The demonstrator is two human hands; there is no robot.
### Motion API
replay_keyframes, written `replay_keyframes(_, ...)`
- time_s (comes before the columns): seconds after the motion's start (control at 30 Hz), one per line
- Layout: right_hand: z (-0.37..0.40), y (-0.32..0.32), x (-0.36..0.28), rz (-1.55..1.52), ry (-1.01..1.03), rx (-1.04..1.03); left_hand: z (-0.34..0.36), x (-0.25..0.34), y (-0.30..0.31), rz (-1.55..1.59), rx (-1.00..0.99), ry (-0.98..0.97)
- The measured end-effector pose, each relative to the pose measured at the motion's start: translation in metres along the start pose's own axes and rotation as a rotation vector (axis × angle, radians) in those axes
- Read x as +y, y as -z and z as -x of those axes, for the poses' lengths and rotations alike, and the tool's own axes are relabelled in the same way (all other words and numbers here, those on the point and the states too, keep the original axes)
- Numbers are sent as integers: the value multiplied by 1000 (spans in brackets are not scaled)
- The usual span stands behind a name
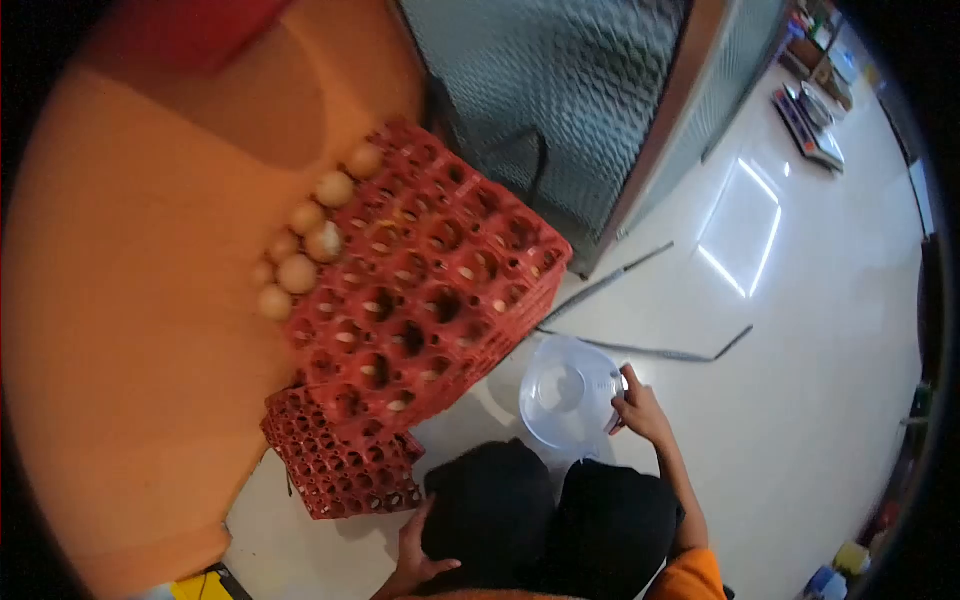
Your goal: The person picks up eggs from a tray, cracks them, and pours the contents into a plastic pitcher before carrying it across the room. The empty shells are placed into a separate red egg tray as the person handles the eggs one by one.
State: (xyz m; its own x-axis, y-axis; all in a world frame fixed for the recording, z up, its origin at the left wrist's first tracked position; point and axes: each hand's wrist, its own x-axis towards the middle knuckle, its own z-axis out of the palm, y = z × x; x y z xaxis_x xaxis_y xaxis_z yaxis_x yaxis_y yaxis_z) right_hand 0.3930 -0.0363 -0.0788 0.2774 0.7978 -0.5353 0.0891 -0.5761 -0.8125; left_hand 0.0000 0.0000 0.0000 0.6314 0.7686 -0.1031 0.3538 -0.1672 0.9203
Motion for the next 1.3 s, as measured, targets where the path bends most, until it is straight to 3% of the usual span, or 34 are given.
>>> replay_keyframes(0.07, -25, 21, 17, -59, -1, 40, -19, -22, -30, -10, 59, -61)
replay_keyframes(0.1, 64, -50, 2, -176, -152, -69, 64, 70, 47, -88, 3, 133)
replay_keyframes(0.17, 48, -36, 12, -142, -93, -31, 48, 56, 32, -71, 80, 74)
replay_keyframes(0.23, 35, -24, 8, 123, 1, 26, 31, 36, 21, -37, 150, 30)
replay_keyframes(0.27, 28, -24, 30, 86, 13, 9, 32, 33, 20, -30, 174, 36)
replay_keyframes(0.4, 32, -16, 14, -9, -69, -17, 47, 30, 22, -118, 252, 2)
replay_keyframes(0.57, 53, -11, -32, 389, -111, 3, 49, 31, 19, -112, 325, -39)
replay_keyframes(0.67, 62, -1, -41, 612, -49, 80, 55, 26, 23, -260, 300, 15)
replay_keyframes(0.77, 93, 1, -74, 626, -6, 80, 39, 31, 50, -614, 482, -346)
replay_keyframes(0.83, 111, 4, -87, 580, 116, 45, 13, 43, 81, -432, 773, -350)
replay_keyframes(0.9, 125, 2, -101, 551, 163, 17, -15, 56, 133, -846, 816, -640)
replay_keyframes(0.97, 130, 1, -93, 528, 207, 14, -47, 77, 161, -818, 911, -617)
replay_keyframes(1.03, 119, -3, -75, 574, 61, 106, -91, 88, 180, -614, 950, -558)
replay_keyframes(1.1, 101, -11, -52, 548, -74, 159, -146, 92, 199, -808, 947, -529)
replay_keyframes(1.17, 83, -25, -28, 444, -184, 161, -204, 82, 219, -948, 864, -633)
replay_keyframes(1.27, 71, -38, -3, 22, -134, 105, -251, 59, 244, -660, 449, -312)
replay_keyframes(1.3, 69, -37, 5, 53, -111, 128, -256, 60, 248, -588, 334, -179)
